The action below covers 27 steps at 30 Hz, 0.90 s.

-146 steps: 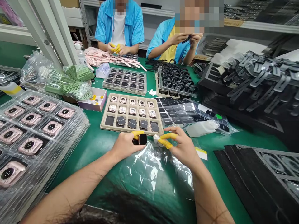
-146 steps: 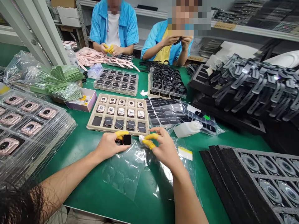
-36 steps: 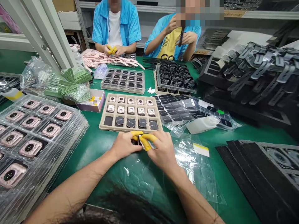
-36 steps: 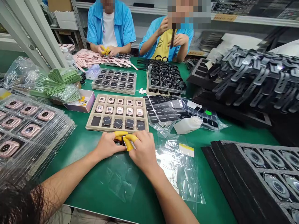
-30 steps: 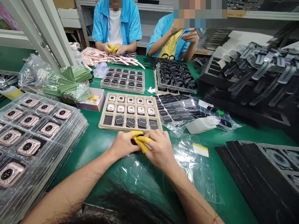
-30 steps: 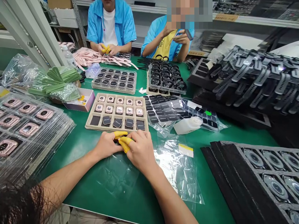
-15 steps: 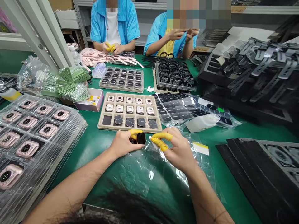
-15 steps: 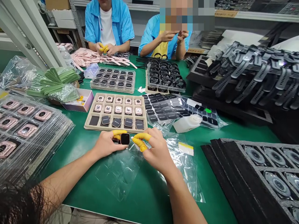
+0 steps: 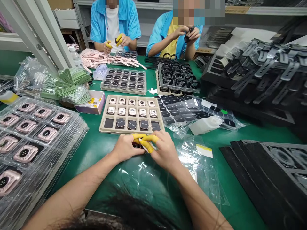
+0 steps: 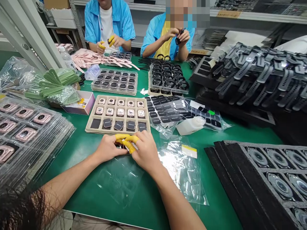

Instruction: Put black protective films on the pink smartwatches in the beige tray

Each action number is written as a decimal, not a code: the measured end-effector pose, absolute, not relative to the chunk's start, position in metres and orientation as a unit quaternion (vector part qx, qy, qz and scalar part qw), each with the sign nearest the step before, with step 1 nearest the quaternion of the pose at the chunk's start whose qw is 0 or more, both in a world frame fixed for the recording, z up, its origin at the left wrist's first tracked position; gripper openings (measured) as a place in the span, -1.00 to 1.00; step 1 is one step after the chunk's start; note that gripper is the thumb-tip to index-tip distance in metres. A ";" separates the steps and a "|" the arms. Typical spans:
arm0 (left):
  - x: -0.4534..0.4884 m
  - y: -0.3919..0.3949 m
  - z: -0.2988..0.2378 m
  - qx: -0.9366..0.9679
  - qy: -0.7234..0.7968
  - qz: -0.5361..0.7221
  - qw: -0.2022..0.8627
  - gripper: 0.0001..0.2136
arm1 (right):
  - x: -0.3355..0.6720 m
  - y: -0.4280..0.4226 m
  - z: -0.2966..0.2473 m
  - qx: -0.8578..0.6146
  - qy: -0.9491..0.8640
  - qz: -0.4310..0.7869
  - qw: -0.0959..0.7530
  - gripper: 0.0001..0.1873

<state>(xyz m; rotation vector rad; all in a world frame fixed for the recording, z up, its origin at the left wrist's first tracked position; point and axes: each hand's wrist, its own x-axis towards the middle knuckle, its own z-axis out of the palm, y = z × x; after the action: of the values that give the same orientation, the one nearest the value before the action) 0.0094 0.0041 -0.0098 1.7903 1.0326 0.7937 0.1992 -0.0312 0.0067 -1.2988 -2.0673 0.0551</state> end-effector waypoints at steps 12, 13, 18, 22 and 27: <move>0.010 0.005 -0.004 0.686 0.456 0.318 0.469 -0.51 | 0.248 -0.029 0.013 -0.605 -0.675 -0.034 0.421 -0.91; 0.010 0.005 -0.004 0.685 0.459 0.316 0.468 -0.51 | 0.249 -0.030 0.016 -0.608 -0.668 -0.027 0.428 -0.91; 0.011 0.004 -0.004 0.682 0.469 0.318 0.462 -0.50 | 0.238 -0.036 0.022 -0.572 -0.700 0.016 0.428 -0.91; 0.012 0.004 -0.004 0.701 0.458 0.326 0.438 -0.52 | 0.211 -0.036 0.011 -0.532 -0.754 0.004 0.386 -0.91; 0.010 0.004 -0.006 0.731 0.455 0.316 0.398 -0.52 | 0.183 -0.036 0.005 -0.500 -0.795 -0.006 0.343 -0.74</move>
<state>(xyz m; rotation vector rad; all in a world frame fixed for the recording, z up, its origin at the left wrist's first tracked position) 0.0101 0.0037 -0.0058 1.8507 1.1530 0.8000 0.1832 -0.0360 0.0049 -1.2999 -2.0674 -0.0152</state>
